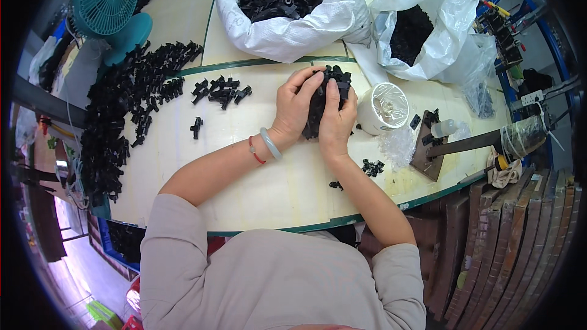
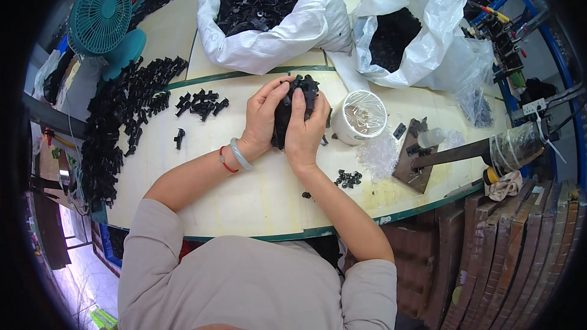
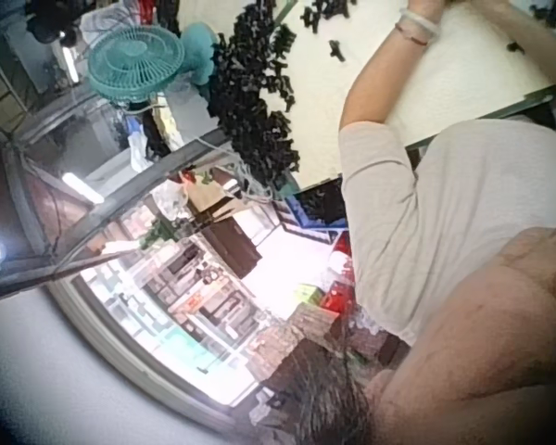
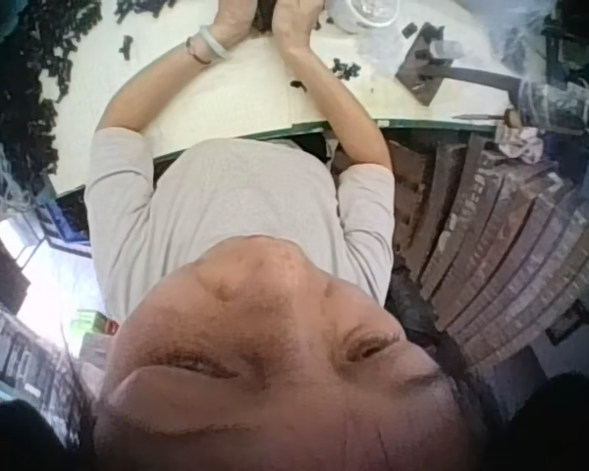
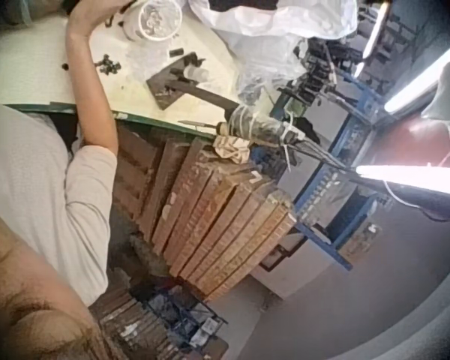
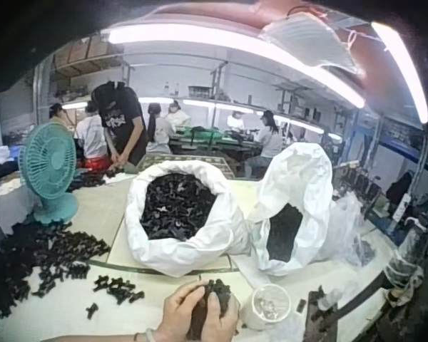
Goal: Manually assembling small black plastic components by inserting pins into frames.
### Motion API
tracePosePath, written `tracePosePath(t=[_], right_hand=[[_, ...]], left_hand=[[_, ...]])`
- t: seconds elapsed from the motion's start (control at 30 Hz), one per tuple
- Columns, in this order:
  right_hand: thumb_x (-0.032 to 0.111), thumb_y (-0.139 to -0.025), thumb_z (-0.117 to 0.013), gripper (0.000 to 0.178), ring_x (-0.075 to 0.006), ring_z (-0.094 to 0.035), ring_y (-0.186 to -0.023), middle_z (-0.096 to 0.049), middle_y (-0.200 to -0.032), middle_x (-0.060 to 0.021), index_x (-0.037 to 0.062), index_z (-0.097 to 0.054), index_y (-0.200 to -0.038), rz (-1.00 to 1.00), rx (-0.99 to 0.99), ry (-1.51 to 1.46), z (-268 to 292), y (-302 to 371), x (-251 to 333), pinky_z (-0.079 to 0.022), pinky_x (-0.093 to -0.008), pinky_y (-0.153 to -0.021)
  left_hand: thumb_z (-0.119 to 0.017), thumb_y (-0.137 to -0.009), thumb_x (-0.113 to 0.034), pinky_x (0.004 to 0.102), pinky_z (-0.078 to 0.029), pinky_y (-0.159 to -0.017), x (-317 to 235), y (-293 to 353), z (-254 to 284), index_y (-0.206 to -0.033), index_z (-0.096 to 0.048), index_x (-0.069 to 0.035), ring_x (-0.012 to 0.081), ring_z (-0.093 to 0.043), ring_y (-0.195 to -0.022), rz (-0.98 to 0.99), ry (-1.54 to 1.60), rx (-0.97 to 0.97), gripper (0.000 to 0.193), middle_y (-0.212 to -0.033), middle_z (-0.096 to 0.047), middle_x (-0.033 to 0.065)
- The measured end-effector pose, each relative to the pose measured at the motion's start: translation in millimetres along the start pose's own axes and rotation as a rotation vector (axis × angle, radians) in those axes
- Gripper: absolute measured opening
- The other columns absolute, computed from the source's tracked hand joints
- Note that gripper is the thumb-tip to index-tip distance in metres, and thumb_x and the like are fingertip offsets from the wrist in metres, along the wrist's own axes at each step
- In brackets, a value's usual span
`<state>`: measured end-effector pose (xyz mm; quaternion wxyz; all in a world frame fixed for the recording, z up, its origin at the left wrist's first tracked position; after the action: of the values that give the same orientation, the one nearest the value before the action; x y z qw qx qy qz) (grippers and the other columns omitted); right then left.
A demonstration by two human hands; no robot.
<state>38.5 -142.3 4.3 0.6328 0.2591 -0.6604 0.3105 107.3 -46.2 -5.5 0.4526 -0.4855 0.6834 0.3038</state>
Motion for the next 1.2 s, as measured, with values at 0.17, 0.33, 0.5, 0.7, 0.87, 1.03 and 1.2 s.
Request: tracePosePath(t=[0.17,0.33,0.5,0.7,0.87,1.03,1.2], right_hand=[[0.037,-0.092,-0.053,0.057,-0.0333,-0.042,-0.119,-0.041,-0.128,-0.0224,-0.0073,-0.041,-0.126,0.08,0.057,0.178,-0.6,3.6,1.0,-0.032,-0.0371,-0.102],[0.035,-0.091,-0.055,0.056,-0.0334,-0.039,-0.124,-0.036,-0.134,-0.0221,-0.0068,-0.044,-0.126,0.166,0.093,0.234,-2.3,2.7,17.7,-0.03,-0.037,-0.105],[0.031,-0.093,-0.053,0.047,-0.0325,-0.038,-0.125,-0.038,-0.134,-0.0222,-0.0039,-0.047,-0.124,0.183,0.098,0.112,3.9,0.7,19.1,-0.028,-0.0371,-0.106],[0.033,-0.096,-0.047,0.051,-0.0288,-0.038,-0.127,-0.04,-0.136,-0.0208,-0.0051,-0.043,-0.13,0.106,0.296,0.09,6.6,6.3,31.6,-0.029,-0.0347,-0.105],[0.029,-0.095,-0.05,0.046,-0.0271,-0.046,-0.122,-0.049,-0.128,-0.018,-0.0042,-0.047,-0.127,0.158,0.45,0.212,28.7,14.4,50.3,-0.035,-0.0332,-0.101],[0.005,-0.08,-0.067,0.03,-0.0217,-0.056,-0.099,-0.06,-0.109,-0.0118,0.002,-0.063,-0.109,0.234,0.527,0.416,57.2,41.2,70.8,-0.045,-0.0297,-0.082],[0.001,-0.064,-0.075,0.032,-0.0259,-0.051,-0.084,-0.057,-0.093,-0.0093,0.004,-0.067,-0.094,0.423,0.645,0.758,68.7,79.1,64.8,-0.044,-0.0344,-0.07]], left_hand=[[-0.055,-0.092,-0.026,0.0283,-0.038,-0.095,-12.9,-3.0,13.5,-0.1,-0.066,0.002,0.0197,-0.054,-0.107,-0.169,-0.257,-0.006,0.031,-0.114,-0.059,0.0143],[-0.053,-0.094,-0.028,0.0275,-0.039,-0.093,-14.9,-1.7,19.8,-0.102,-0.065,0.004,0.0185,-0.054,-0.106,-0.134,-0.232,-0.019,0.035,-0.114,-0.06,0.0135],[-0.05,-0.095,-0.032,0.0253,-0.039,-0.092,-23.4,0.1,16.6,-0.109,-0.061,0.005,0.0162,-0.054,-0.102,-0.146,-0.26,-0.048,0.041,-0.112,-0.061,0.0125],[-0.04,-0.096,-0.046,0.0323,-0.025,-0.108,-22.3,5.1,12.1,-0.134,-0.036,0.007,0.0275,-0.036,-0.13,-0.176,-0.408,0.017,0.065,-0.137,-0.041,0.0209],[-0.038,-0.094,-0.051,0.035,-0.024,-0.108,-20.6,3.4,12.2,-0.135,-0.033,0.006,0.0326,-0.034,-0.13,-0.202,-0.522,0.03,0.07,-0.138,-0.037,0.0239],[-0.037,-0.095,-0.049,0.0337,-0.02,-0.109,-25.9,10.0,25.4,-0.136,-0.033,0.003,0.028,-0.03,-0.132,-0.209,-0.648,0.055,0.066,-0.138,-0.037,0.0188],[-0.036,-0.096,-0.046,0.0327,-0.017,-0.11,-27.5,19.8,20.2,-0.14,-0.026,0.002,0.0233,-0.024,-0.135,-0.175,-0.661,0.114,0.067,-0.143,-0.031,0.0149]])
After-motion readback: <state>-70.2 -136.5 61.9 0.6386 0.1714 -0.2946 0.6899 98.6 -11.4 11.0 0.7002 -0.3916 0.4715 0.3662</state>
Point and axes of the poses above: each hand's wrist, its own y-axis away from the middle knuckle, its own z-axis out of the back of the hand, x = y × z, the point moved 8 cm from there along -y, towards the middle knuckle
